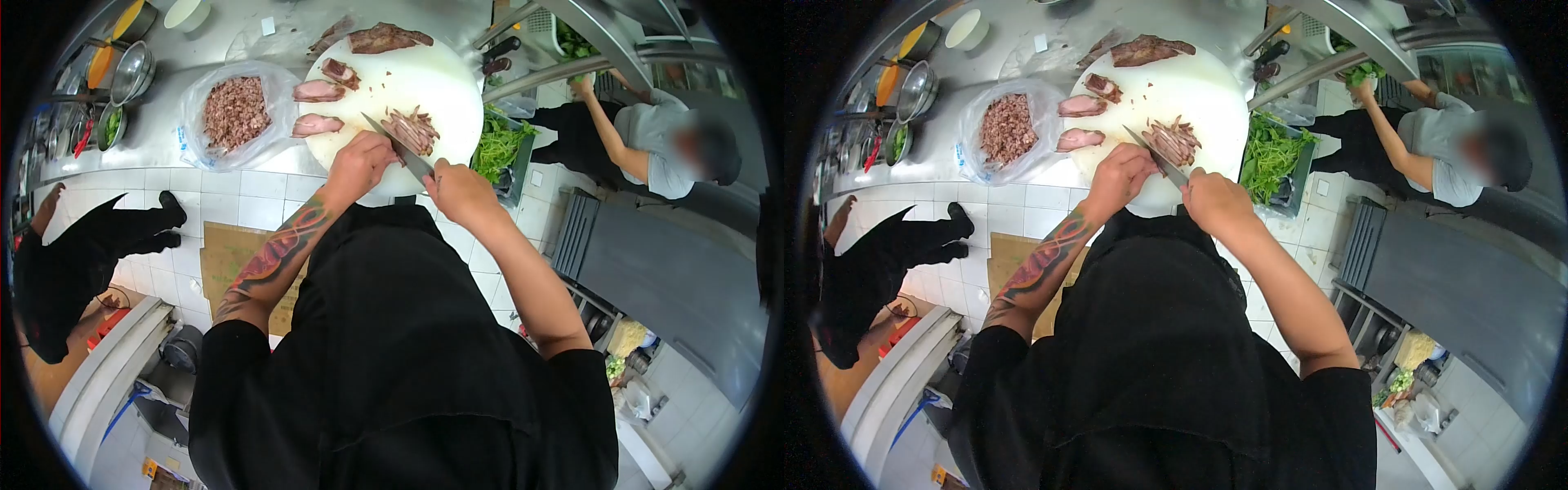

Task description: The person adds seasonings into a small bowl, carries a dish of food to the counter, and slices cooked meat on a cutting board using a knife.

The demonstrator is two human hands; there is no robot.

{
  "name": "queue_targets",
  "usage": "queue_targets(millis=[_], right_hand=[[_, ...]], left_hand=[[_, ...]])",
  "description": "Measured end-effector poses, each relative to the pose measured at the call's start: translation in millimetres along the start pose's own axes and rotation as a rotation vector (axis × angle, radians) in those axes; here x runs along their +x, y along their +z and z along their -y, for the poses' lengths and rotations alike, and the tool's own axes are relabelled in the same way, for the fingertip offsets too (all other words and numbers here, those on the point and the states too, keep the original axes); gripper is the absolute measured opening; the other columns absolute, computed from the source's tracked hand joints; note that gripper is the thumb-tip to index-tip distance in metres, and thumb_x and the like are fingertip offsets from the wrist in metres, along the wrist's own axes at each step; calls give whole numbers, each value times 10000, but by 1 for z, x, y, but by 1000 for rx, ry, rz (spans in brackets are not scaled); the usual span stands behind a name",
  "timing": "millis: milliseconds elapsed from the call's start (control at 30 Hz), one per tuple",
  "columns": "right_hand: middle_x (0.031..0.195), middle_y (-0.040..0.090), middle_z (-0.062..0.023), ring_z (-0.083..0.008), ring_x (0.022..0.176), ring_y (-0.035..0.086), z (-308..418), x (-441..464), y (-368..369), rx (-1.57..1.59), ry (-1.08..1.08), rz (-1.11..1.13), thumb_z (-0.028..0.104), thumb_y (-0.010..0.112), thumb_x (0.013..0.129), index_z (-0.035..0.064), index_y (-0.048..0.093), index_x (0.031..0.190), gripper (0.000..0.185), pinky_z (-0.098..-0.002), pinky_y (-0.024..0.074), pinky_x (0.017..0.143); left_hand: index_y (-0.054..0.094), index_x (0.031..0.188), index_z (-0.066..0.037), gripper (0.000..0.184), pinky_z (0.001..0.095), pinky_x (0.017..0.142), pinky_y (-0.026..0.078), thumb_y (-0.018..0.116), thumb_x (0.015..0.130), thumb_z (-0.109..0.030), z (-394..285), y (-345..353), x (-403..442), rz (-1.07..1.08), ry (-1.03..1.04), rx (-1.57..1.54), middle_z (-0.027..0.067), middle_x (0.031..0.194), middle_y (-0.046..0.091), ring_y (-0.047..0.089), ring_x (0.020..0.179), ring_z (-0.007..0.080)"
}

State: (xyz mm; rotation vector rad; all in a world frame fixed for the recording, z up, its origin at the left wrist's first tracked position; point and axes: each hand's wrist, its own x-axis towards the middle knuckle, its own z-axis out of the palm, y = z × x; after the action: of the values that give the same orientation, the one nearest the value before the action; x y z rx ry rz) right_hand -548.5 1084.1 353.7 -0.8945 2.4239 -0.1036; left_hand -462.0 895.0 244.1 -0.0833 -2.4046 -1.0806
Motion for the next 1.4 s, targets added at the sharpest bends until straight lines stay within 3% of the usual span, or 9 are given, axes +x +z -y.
queue_targets(millis=[333,467,567,700,767,867,1133,1233,1400], right_hand=[[675,667,-191,-411,617,658,-26,-43,26,267,-50,-280,247,648,946,19,545,977,252,-505,510,585],[699,684,-163,-376,634,681,-25,-61,33,383,-80,-456,251,683,922,35,561,1065,286,-465,520,583],[698,679,-167,-368,627,681,-28,-72,35,522,13,-456,235,688,920,41,558,1083,285,-449,513,577],[663,654,-166,-325,558,644,-50,-78,42,690,155,-535,212,680,930,27,557,1119,292,-411,475,538],[638,638,-152,-259,510,600,-58,-81,41,709,220,-535,199,674,940,4,559,1136,299,-382,441,510],[642,643,-149,-234,524,608,-63,-88,36,714,252,-517,206,669,946,-5,567,1141,305,-378,444,515],[707,676,-183,-299,596,659,-84,-74,38,808,218,-478,224,675,934,0,577,1139,320,-392,495,586],[824,687,-238,-411,753,681,-90,-57,17,813,91,-359,223,659,918,-9,559,1161,350,-455,521,700],[874,679,-282,-481,850,656,-87,-25,-12,701,-49,-309,196,579,940,-39,545,1146,315,-539,500,794]], left_hand=[[701,907,-33,158,388,826,529,768,765,-23,-11,-22,2,13,68,-77,78,990,674,641,931,294],[658,1088,-55,328,419,921,485,786,787,-83,-5,-48,2,43,69,13,108,1082,651,614,1014,343],[520,1370,-46,707,453,1026,420,812,776,-294,-8,-52,22,337,78,66,188,1316,529,507,1212,383],[493,1393,-55,813,470,1085,383,848,720,-341,-5,-27,79,477,206,75,191,1407,469,454,1308,382],[475,1420,-56,896,453,1056,393,832,691,-438,5,-16,109,679,527,232,191,1378,466,467,1266,379],[483,1400,-68,879,441,1024,416,815,696,-476,11,-8,133,936,656,119,179,1308,495,497,1218,354],[557,1262,-33,575,412,935,465,744,837,-372,6,32,88,646,462,192,153,1184,527,547,1083,322],[594,1239,-25,471,452,978,440,748,851,-244,-14,45,69,309,-67,232,165,1202,524,528,1126,363],[555,1296,-18,579,479,1015,404,777,826,-274,-35,53,65,119,-92,348,164,1232,510,503,1151,386]])
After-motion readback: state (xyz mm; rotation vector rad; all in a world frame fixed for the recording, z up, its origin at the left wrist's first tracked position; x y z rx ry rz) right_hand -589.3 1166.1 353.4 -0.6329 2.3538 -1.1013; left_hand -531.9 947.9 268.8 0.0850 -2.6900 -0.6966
